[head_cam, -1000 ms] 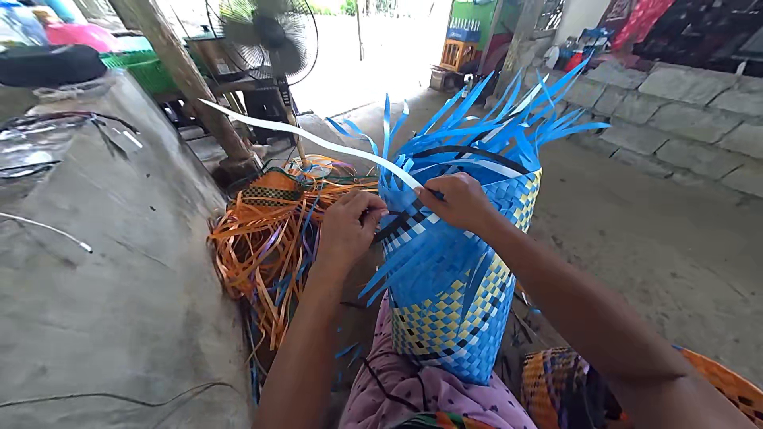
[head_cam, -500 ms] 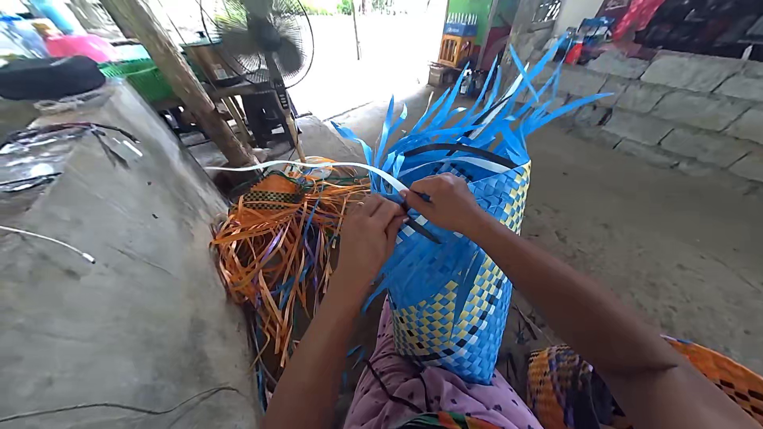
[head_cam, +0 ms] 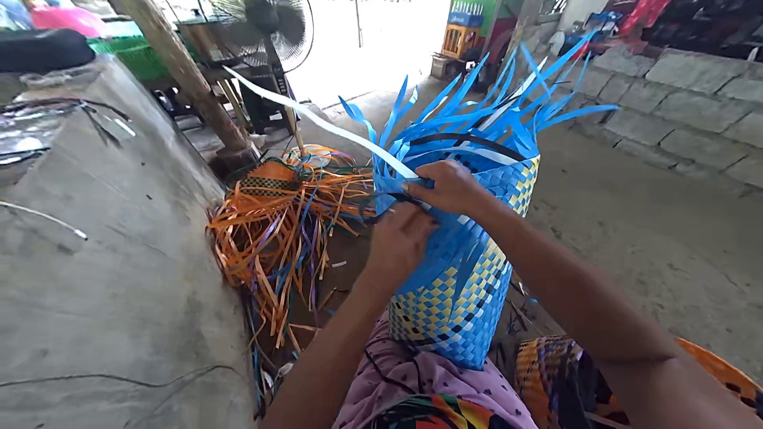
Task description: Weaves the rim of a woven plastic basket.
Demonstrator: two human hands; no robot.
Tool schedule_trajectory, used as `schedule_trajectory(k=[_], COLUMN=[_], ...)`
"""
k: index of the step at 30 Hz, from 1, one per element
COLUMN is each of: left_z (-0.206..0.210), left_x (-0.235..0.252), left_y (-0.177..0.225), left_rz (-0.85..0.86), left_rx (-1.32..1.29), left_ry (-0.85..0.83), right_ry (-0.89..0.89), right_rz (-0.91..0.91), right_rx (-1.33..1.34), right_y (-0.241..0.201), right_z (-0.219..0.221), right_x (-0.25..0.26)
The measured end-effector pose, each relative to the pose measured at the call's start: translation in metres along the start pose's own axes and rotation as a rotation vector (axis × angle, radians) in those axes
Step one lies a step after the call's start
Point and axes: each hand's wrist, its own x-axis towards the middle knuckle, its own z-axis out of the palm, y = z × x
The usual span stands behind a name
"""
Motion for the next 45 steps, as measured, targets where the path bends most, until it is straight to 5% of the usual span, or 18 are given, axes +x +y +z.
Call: schedule_trajectory(k=[4,10,15,21,25,33,45], left_z=[0.007,0.000,-0.010,-0.046,-0.079,-0.063,-0.042], left_x=[-0.020,-0.008,-0.004,0.041,0.087,0.095,0.122], left_y=[0.087,0.094,0.114,0.098,0.067,-0.008,-0.020], left_rz=[0.244,0.180,0.266,0.227,0.218,0.142,0.034], left_rx=[-0.265,-0.510,-0.470,-0.633,-0.362,0.119,0.127], left_ry=[-0.221,-0.213,-0.171,-0.114,0.020,-0.393,-0.676], right_ry=[-0.068,-0.094,-0.078,-0.126,-0.276,-0.393,-0.405], right_rz=[0.066,0.126,0.238,0.216,-0.004,0.024,0.067], right_rx=[-0.016,-0.052,-0.050,-0.065,0.132,0.618,0.566], right_y=[-0.009,-0.008,-0.024,-0.026,-0.012,0.017,0.030], right_z=[-0.003,-0.002,-0.003,-0.014,-0.036,-0.033,-0.025], right_x=[0.006,0.008,0.012,0.009,0.015,0.026,0.032])
